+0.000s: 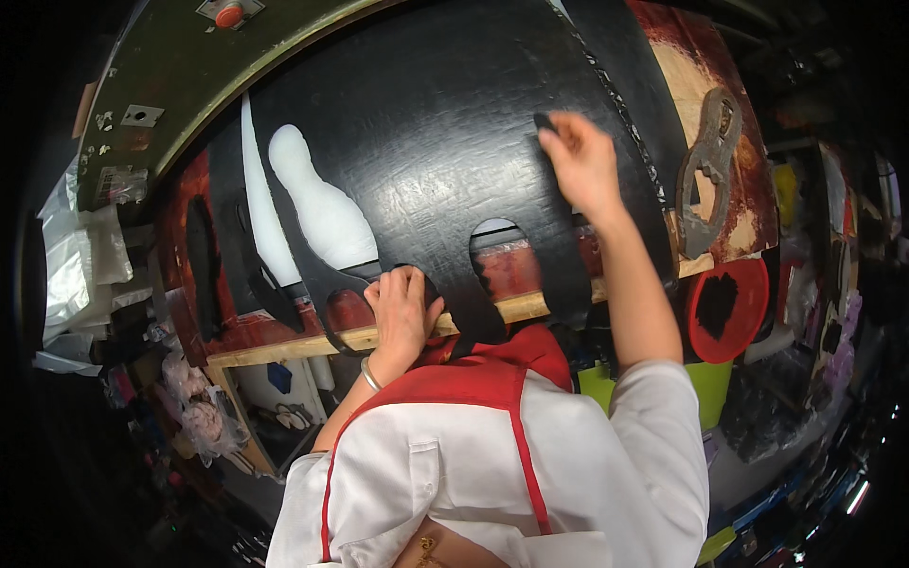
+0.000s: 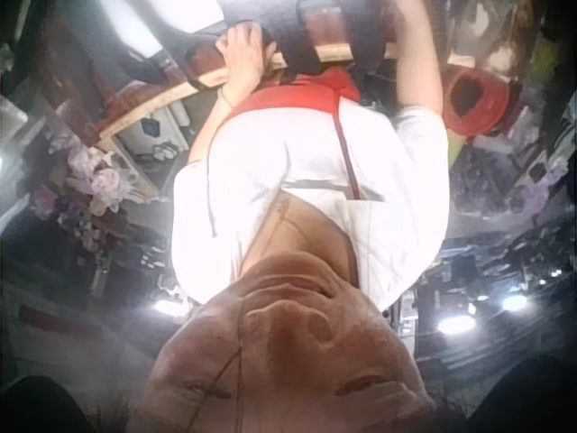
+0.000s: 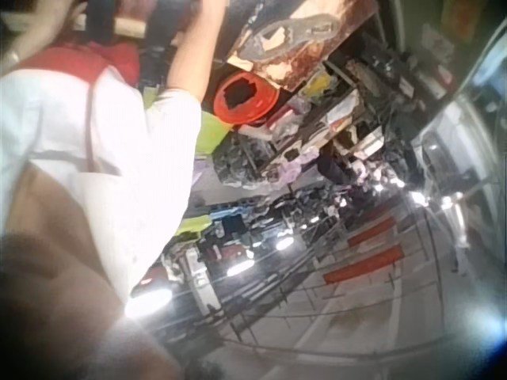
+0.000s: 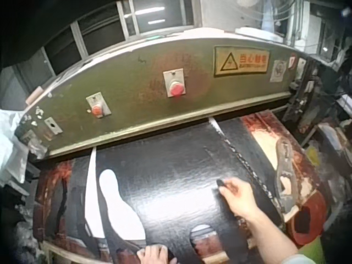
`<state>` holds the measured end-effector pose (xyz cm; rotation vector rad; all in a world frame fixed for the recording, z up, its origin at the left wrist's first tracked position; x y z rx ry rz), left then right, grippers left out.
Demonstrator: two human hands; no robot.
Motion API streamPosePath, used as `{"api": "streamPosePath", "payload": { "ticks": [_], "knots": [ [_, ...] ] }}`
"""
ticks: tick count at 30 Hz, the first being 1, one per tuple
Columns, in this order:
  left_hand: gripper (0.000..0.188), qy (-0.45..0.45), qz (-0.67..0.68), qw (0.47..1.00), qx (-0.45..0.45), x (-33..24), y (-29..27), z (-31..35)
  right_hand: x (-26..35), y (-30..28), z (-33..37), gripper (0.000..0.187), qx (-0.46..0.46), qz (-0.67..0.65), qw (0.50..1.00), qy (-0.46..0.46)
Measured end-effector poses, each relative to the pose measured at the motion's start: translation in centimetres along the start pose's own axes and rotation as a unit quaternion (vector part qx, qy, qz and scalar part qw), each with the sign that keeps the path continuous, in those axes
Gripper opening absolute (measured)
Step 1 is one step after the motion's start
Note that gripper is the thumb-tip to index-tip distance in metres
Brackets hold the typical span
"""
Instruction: The person assembles black slip-on shoes by attaching straps to soles, then places the finished pair into a clear plastic bag, writes on the bag with a marker, and ties it shut. The person works at a wooden table in a factory setting with other workers visible in the background.
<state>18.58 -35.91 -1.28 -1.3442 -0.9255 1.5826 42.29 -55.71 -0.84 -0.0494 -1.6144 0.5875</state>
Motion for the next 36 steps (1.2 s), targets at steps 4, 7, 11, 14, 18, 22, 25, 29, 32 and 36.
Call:
{"api": "streamPosePath", "payload": {
  "ticks": [4, 7, 11, 14, 18, 22, 25, 29, 32, 36],
  "knots": [
    [0.044, -0.029, 0.057, 0.997, -0.044, 0.6, -1.3, -0.6, -0.6, 1.2, 8.2, 0.011, 0.102, -0.152, 0.978, 0.101],
    [0.030, -0.012, 0.088, 0.996, -0.002, 0.6, -3.0, -0.5, 0.1, 2.4, 12.9, 0.008, 0.080, -0.259, 0.953, 0.133],
    [0.020, -0.078, 0.026, 0.995, -0.057, 2.4, -10.8, 1.5, 7.5, 4.1, 16.4, 0.011, 0.174, -0.070, 0.978, -0.091],
    [0.017, 0.016, 0.047, 0.994, -0.097, -0.2, -15.0, 1.5, 11.5, 6.2, 17.4, 0.013, 0.211, -0.066, 0.958, -0.182],
    [0.027, 0.221, 0.150, 0.944, 0.194, -7.9, -10.1, 0.3, 12.2, 7.4, 18.1, 0.009, 0.269, -0.145, 0.932, -0.196],
    [0.027, 0.119, 0.277, 0.950, -0.077, -5.7, -12.2, -1.4, 4.1, -6.4, 21.1, 0.006, -0.091, -0.118, 0.988, -0.042],
    [0.022, 0.103, 0.276, 0.954, -0.061, -2.4, -10.8, -1.8, -5.7, -19.3, 27.8, 0.003, -0.457, -0.347, 0.818, 0.042],
    [0.018, 0.135, 0.169, 0.976, -0.014, -1.0, -9.7, -0.9, -11.2, -20.3, 29.2, 0.006, -0.526, -0.448, 0.713, 0.117],
    [0.021, 0.105, 0.200, 0.974, 0.005, -1.5, -9.5, 0.0, -5.2, -9.5, 22.6, 0.008, -0.323, -0.424, 0.845, 0.027],
    [0.024, 0.089, 0.365, 0.921, 0.100, -2.5, -8.1, 1.4, 7.0, 9.8, 17.8, 0.012, 0.135, -0.369, 0.919, -0.014]
  ]
}}
Point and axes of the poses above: each hand's wrist, its own z-axis away from the middle knuckle, its own y-axis out of the palm, x = y × z, the point moved 9 cm from there along -z, towards the middle knuckle, and after that the axes turned 10 degrees about x, right-handed, at the moved point
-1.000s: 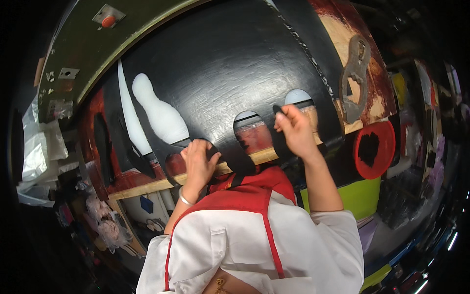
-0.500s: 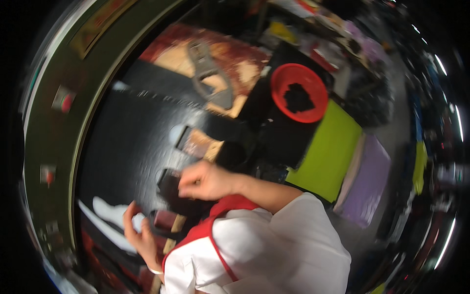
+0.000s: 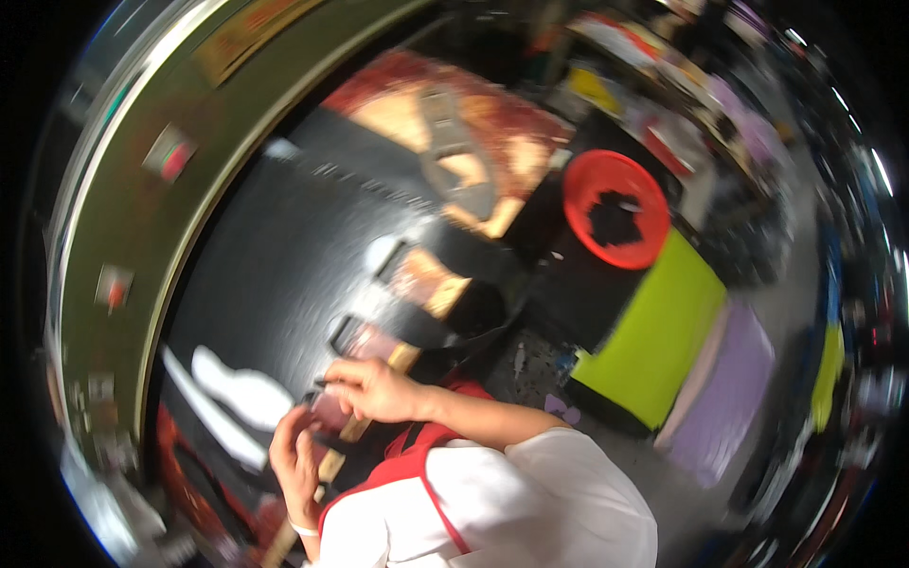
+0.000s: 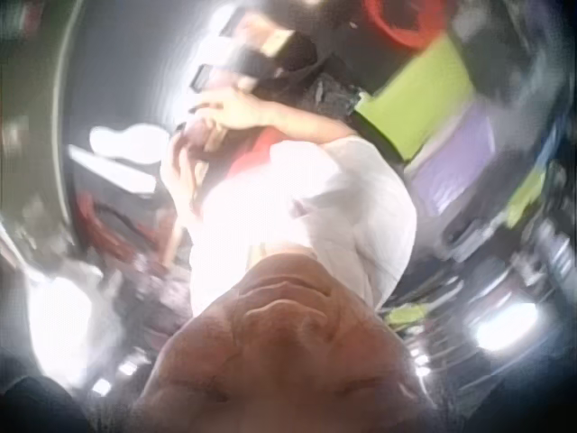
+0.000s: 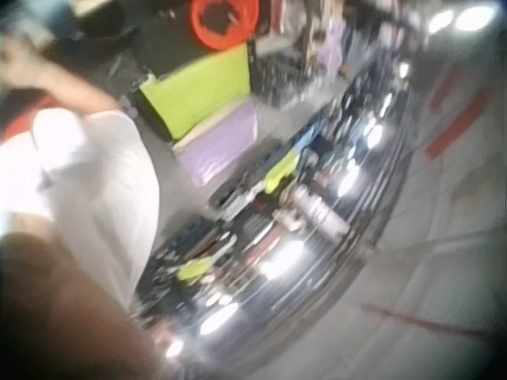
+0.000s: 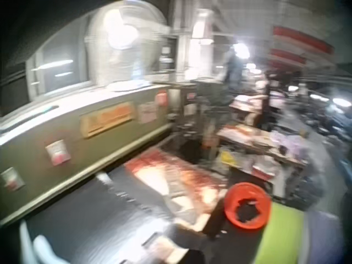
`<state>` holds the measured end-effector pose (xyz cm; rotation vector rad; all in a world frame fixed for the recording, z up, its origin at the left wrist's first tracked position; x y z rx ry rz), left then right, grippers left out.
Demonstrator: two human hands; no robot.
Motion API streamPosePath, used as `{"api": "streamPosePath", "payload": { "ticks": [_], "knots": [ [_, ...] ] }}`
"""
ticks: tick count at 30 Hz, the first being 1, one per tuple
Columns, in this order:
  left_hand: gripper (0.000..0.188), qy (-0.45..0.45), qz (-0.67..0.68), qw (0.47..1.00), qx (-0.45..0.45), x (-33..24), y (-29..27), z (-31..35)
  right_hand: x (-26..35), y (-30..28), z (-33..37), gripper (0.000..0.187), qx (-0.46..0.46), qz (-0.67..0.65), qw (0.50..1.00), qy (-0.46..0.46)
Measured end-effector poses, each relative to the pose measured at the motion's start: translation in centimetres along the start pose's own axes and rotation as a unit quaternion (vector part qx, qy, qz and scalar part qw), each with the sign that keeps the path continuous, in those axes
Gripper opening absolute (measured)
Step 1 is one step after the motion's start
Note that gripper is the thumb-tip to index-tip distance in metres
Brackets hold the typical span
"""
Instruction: The person assembles black slip-on shoes by attaching straps to soles, then places the finished pair into a clear plastic bag, writes on the bag with a marker, and ties it shut. The person works at a wooden table in a factory setting with other workers visible in the background.
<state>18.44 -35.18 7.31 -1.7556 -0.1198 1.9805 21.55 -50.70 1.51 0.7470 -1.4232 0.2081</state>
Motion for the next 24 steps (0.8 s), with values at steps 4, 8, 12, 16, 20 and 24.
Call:
{"api": "streamPosePath", "payload": {
  "ticks": [4, 8, 12, 16, 20, 24],
  "knots": [
    [0.026, -0.060, -0.012, 0.998, 0.025, 2.7, -1.8, 4.7, 0.8, 8.7, -1.7, 0.024, 0.122, 0.274, 0.954, -0.015],
    [0.027, 0.003, 0.033, 0.996, -0.089, 5.3, -5.4, 11.2, -1.7, 15.0, -2.4, 0.025, 0.206, 0.219, 0.953, 0.016],
    [0.026, 0.048, 0.035, 0.974, -0.220, 9.7, -10.6, 20.7, -5.7, 26.1, -2.9, 0.020, 0.259, 0.214, 0.942, 0.009],
    [0.006, -0.006, 0.020, 0.945, -0.325, 15.3, -16.6, 31.7, -10.6, 38.3, -3.0, 0.016, 0.296, 0.177, 0.939, -0.009],
    [0.007, 0.026, 0.144, 0.910, -0.389, 19.9, -19.8, 37.7, -12.7, 44.9, -5.2, 0.023, 0.334, 0.250, 0.906, -0.073],
    [0.010, 0.019, 0.288, 0.875, -0.389, 24.4, -22.8, 38.2, -10.2, 40.1, -11.3, 0.039, 0.091, 0.534, 0.825, -0.161]
  ]
}}
Point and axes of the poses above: each hand's wrist, its own z-axis away from the middle knuckle, its own y-axis out of the palm, x = y × z, the point moved 9 cm from there along -z, towards the middle knuckle, and after that the axes turned 10 degrees about x, right-handed, at the moved point
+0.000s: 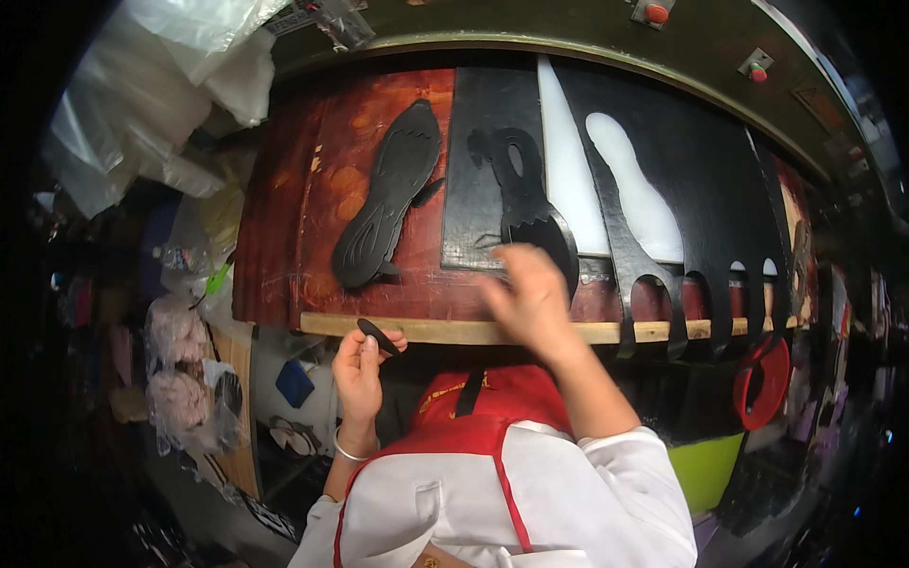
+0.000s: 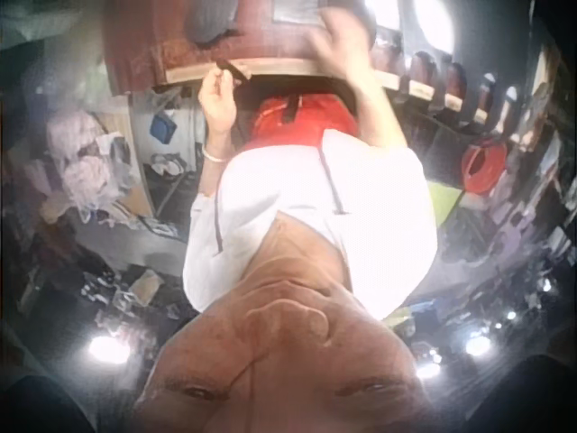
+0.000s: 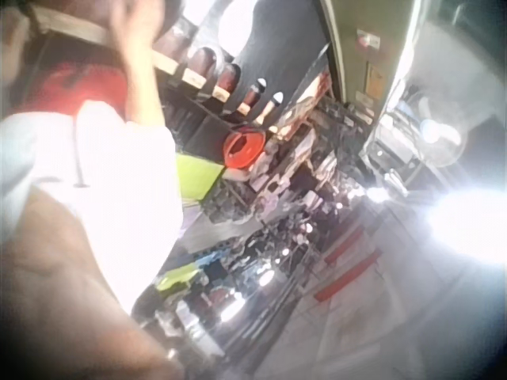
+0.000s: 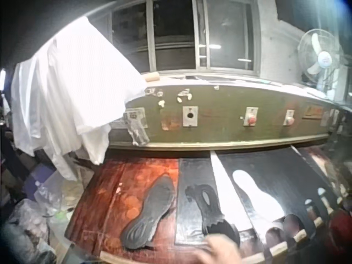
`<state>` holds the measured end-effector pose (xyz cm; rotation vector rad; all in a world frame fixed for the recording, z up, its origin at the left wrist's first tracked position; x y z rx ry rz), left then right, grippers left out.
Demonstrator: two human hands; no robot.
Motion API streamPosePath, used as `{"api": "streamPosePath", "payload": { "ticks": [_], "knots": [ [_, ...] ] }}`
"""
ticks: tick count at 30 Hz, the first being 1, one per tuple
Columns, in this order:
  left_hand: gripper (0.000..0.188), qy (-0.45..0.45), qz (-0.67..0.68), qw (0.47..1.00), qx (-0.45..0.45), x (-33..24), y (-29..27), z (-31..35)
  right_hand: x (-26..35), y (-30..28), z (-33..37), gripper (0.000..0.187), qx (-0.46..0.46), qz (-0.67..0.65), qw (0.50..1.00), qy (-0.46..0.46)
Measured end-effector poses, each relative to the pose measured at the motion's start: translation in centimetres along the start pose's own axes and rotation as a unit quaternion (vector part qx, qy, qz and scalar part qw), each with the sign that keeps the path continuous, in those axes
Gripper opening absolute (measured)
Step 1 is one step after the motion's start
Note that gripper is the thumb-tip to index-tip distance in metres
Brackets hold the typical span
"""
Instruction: The person assembles black slip-on shoes by attaching straps to soles, then places the finished pair into a clear plastic bag, writes on the bag with a marker, and ties it shut. The person works at a wooden table in a factory setting with other workers visible in the background.
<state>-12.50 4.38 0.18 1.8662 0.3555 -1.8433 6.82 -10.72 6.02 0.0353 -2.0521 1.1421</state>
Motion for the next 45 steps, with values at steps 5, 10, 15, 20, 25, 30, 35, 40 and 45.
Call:
{"api": "streamPosePath", "payload": {
  "ticks": [5, 10, 15, 20, 25, 30, 35, 40, 45],
  "knots": [
    [0.016, -0.025, 0.018, 0.995, 0.091, 0.7, 1.0, -4.7, -7.3, -1.2, 0.3, 0.050, 0.016, 0.196, 0.961, 0.195],
    [0.029, -0.011, -0.204, 0.965, 0.163, -0.2, 5.9, -14.8, -8.3, -0.5, -0.1, 0.070, 0.014, 0.235, 0.946, 0.223],
    [0.037, 0.160, -0.499, 0.842, 0.129, -1.7, 12.0, -24.7, -9.9, -1.4, -0.8, 0.068, 0.023, 0.178, 0.932, 0.314],
    [0.043, 0.116, -0.461, 0.842, 0.253, 0.9, 14.3, -22.5, -12.5, 0.3, 1.0, 0.025, 0.011, -0.206, 0.910, 0.360],
    [0.078, 0.181, -0.410, 0.809, 0.380, -2.0, 17.3, -18.3, -12.9, 2.2, 1.5, 0.011, -0.048, -0.540, 0.776, 0.322],
    [0.088, 0.183, -0.406, 0.759, 0.476, -1.1, 20.2, -14.9, -12.9, 3.6, 2.3, 0.020, -0.131, -0.693, 0.624, 0.337],
    [0.040, -0.030, -0.161, 0.890, 0.424, 2.1, 15.9, -17.1, -12.4, 2.8, 4.0, 0.023, -0.128, -0.614, 0.708, 0.325],
    [0.023, -0.003, -0.085, 0.972, 0.220, 0.0, 10.2, -22.7, -11.8, 0.2, 5.0, 0.021, -0.133, -0.446, 0.828, 0.313],
    [0.044, 0.117, -0.249, 0.888, 0.368, 0.7, 17.4, -21.3, -9.7, -0.8, 1.6, 0.023, -0.067, -0.362, 0.909, 0.195]
  ]
}}
Point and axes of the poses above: each hand's wrist, its own z-axis away from the middle knuckle, its own y-axis out of the palm, x = y × z, the point moved 9 cm from there along -z, towards the middle knuckle, and after that the axes turned 10 degrees about x, right-handed, at the moved point
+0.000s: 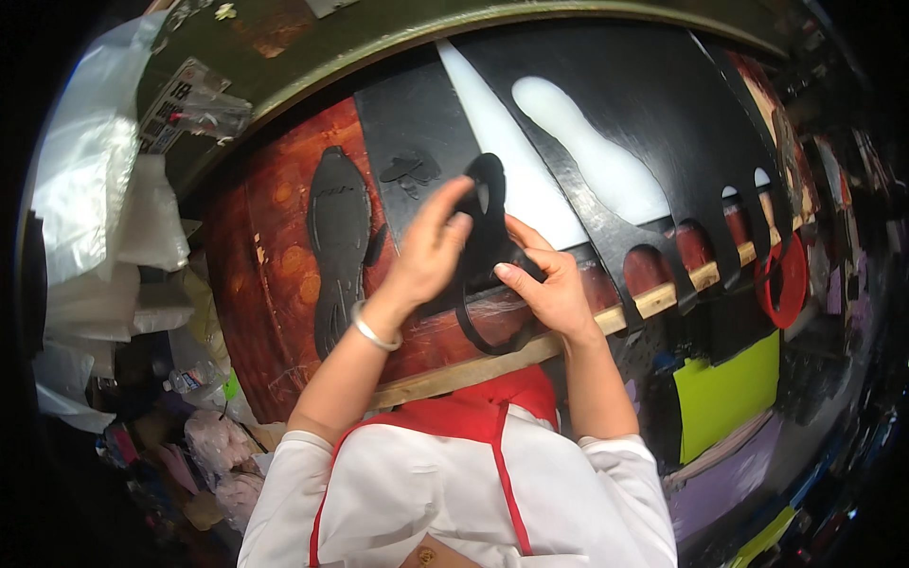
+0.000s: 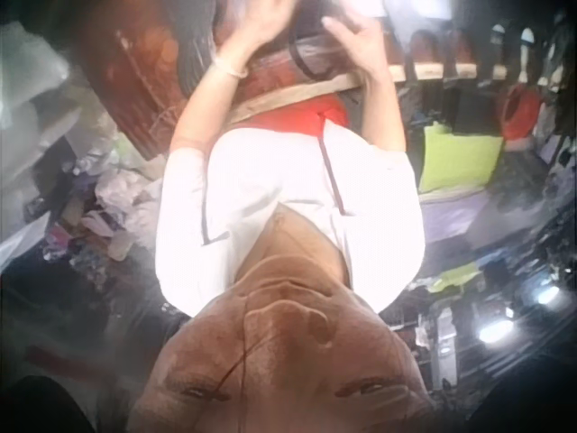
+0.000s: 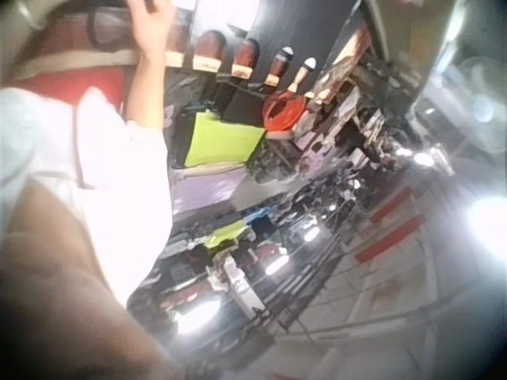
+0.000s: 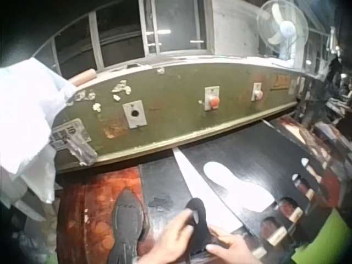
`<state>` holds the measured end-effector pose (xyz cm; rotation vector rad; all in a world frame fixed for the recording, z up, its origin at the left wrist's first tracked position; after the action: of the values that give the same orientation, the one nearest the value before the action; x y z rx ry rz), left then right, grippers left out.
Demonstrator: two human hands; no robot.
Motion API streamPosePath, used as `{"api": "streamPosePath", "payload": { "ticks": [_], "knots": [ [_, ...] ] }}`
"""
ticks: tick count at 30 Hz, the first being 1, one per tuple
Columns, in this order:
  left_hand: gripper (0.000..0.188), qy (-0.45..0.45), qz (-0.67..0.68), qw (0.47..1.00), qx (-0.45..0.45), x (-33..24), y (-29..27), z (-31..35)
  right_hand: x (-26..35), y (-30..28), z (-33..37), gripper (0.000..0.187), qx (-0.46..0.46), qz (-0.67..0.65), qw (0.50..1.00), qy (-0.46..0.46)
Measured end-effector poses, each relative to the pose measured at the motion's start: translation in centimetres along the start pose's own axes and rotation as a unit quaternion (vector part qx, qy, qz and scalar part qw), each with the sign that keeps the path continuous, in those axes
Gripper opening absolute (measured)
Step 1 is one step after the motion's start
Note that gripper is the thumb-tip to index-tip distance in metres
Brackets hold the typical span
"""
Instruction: The person assembles black slip-on shoes by attaching straps to soles, then places the finished pair into a clear plastic bag, writes on the bag with a marker, and ties it shut. The person works at a wooden table in a factory setting with other workers visible in the background.
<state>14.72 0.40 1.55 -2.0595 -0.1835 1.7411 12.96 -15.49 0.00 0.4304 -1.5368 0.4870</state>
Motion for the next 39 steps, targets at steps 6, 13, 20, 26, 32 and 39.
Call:
{"api": "streamPosePath", "payload": {
  "ticks": [6, 13, 20, 26, 32, 39],
  "knots": [
    [0.040, 0.007, 0.245, 0.969, -0.009, -1.3, 1.0, 1.0, 0.7, 2.2, 0.3, 0.031, 0.056, -0.384, 0.918, -0.082],
    [0.031, -0.011, 0.294, 0.949, 0.115, -2.3, 0.3, 3.1, 0.3, 4.3, 2.6, 0.025, 0.084, -0.532, 0.839, -0.073],
    [0.003, -0.052, 0.162, 0.972, -0.162, -1.0, -17.0, 12.1, 2.2, -0.6, 6.5, 0.047, 0.046, -0.339, 0.939, 0.016],
    [0.025, 0.078, -0.397, 0.827, -0.389, -0.7, -24.3, 20.4, -1.1, 2.1, 1.9, 0.036, 0.045, -0.441, 0.894, -0.068],
    [0.061, -0.252, -0.491, 0.825, -0.120, 9.1, -20.5, 22.9, -8.7, 5.3, -1.0, 0.024, 0.006, -0.146, 0.957, 0.252],
    [0.062, -0.163, -0.318, 0.913, -0.198, 7.7, -15.3, 14.7, -3.5, 2.5, -2.4, 0.017, -0.163, 0.103, 0.972, 0.133]
  ]
}}
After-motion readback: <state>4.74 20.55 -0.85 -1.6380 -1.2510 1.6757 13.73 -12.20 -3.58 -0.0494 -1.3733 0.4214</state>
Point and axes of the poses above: each hand's wrist, its own z-axis away from the middle knuckle, its own y-axis out of the palm, x = y × z, the point moved 9 cm from there along -z, towards the middle knuckle, and after that the axes turned 10 degrees about x, right-handed, at the moved point
